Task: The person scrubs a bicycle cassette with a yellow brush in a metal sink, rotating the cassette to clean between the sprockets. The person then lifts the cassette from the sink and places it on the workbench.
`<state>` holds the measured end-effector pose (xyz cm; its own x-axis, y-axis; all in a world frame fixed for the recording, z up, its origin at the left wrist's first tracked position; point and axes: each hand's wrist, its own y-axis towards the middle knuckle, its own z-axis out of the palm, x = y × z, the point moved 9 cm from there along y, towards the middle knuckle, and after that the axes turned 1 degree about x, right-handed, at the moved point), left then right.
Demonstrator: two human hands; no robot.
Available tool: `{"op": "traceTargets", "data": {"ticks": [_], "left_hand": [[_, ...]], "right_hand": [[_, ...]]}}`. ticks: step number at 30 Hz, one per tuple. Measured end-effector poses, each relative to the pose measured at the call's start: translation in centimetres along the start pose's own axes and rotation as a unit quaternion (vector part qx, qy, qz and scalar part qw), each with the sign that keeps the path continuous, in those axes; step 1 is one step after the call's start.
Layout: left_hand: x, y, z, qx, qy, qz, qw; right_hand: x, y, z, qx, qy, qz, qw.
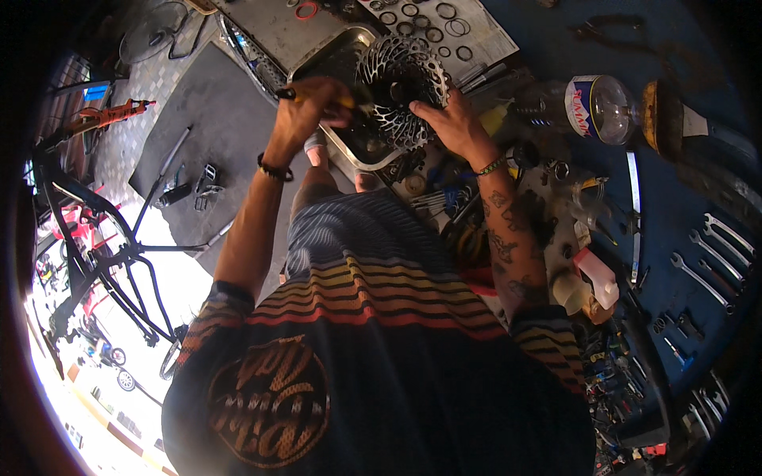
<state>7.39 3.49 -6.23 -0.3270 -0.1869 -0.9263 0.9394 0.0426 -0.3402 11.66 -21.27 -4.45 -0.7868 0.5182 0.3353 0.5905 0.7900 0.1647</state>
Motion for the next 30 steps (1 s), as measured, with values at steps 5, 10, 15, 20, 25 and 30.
{"op": "traceTargets", "data": {"ticks": [5, 10, 15, 20, 25, 30], "left_hand": [[0.8, 0.3, 1.0, 0.060, 0.023, -0.046, 0.997], [-0.2, 0.2, -0.6, -0.030, 0.022, 0.026, 0.999], [1.1, 0.7, -1.3, -0.030, -0.007, -0.030, 0.999], [-1.4, 1.3, -1.7, -0.029, -0.023, 0.126, 0.991], [-0.7, 1.5, 0.3, 0.055, 0.065, 0.026, 0.996], [-1.8, 0.5, 1.1, 0.040, 0.076, 0.026, 0.996]], "right_hand": [[-1.0, -0.2, 1.2, 0.009, 0.044, 0.024, 0.999], [-0.5, -0.2, 0.5, -0.008, 0.027, 0.003, 1.000], [-1.3, 0.0, 1.3, 0.017, 0.047, 0.040, 0.998], [-0.9, 0.3, 1.7, 0.036, -0.033, 0.006, 0.999], [-3.7, -0.2, 2.1, 0.062, 0.209, 0.203, 0.955], [-2.0, 0.4, 2.1, 0.056, 0.054, 0.081, 0.994]]}}
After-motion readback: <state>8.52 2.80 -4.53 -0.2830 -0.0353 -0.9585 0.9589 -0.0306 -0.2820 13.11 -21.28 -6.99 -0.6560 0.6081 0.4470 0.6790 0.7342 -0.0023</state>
